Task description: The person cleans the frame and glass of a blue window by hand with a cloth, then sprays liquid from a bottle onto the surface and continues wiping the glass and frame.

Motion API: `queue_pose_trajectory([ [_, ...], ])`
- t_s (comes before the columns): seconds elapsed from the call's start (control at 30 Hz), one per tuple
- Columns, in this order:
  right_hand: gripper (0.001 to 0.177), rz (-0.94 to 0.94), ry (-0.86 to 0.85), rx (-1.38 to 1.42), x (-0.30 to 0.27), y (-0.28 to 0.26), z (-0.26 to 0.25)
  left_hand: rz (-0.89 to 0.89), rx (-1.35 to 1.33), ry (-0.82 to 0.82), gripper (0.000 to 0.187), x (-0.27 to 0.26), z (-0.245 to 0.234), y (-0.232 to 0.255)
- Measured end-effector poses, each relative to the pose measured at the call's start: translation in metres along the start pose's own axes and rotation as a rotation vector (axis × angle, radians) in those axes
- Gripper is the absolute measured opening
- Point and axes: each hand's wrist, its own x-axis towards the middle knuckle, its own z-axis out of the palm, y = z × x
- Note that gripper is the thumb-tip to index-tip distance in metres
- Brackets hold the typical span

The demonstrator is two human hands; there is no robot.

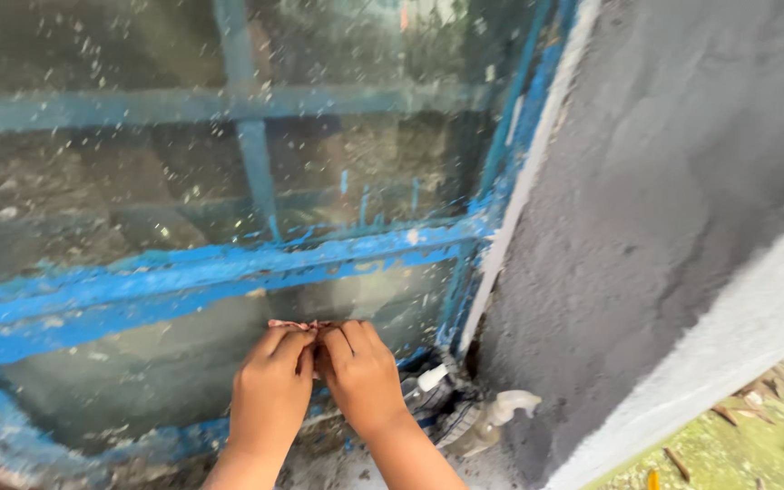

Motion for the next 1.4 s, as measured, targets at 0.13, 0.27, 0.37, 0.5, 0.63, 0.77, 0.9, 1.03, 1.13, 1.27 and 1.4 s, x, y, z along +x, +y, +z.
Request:
queue_pose_trajectory([
  [0.13, 0.03, 0.018, 0.075, -0.051, 0.021, 0.007, -0.02, 0.056, -0.043, 0.041, 0.015, 0.025, 0.003, 0.026],
  [0.27, 0.028, 0.038, 0.109, -0.053, 0.025, 0.01, -0.025, 0.095, -0.061, 0.04, 0.016, 0.032, 0.004, 0.038],
  [0.37, 0.025, 0.062, 0.125, -0.053, 0.021, 0.01, -0.02, 0.122, -0.039, 0.027, 0.015, 0.032, 0.004, 0.038],
  [0.5, 0.025, 0.065, 0.159, -0.041, 0.011, 0.011, -0.013, 0.16, -0.022, -0.011, 0.019, 0.027, 0.006, 0.032],
  [0.63, 0.021, 0.136, 0.104, -0.02, -0.01, 0.013, -0.003, 0.149, 0.038, -0.113, 0.021, 0.006, 0.011, 0.018],
  [0.77, 0.022, 0.198, 0.016, 0.009, -0.036, 0.019, 0.011, 0.143, 0.092, -0.177, 0.019, -0.02, 0.026, -0.002],
  [0.9, 0.014, 0.265, -0.138, -0.012, -0.061, 0.027, 0.027, 0.149, 0.139, -0.245, 0.019, -0.043, 0.038, -0.025],
  [1.03, 0.011, 0.225, -0.22, -0.044, -0.076, 0.032, 0.039, 0.089, 0.165, -0.323, 0.015, -0.061, 0.045, -0.038],
  [1.13, 0.015, 0.15, -0.238, -0.073, -0.074, 0.035, 0.037, 0.127, 0.133, -0.281, 0.025, -0.063, 0.046, -0.041],
  [1.27, 0.015, 0.089, -0.258, -0.048, -0.059, 0.033, 0.027, 0.035, 0.107, -0.324, 0.027, -0.058, 0.038, -0.034],
  [1.4, 0.021, -0.02, -0.162, 0.011, -0.036, 0.02, 0.014, -0.015, 0.078, -0.234, 0.021, -0.042, 0.015, -0.026],
])
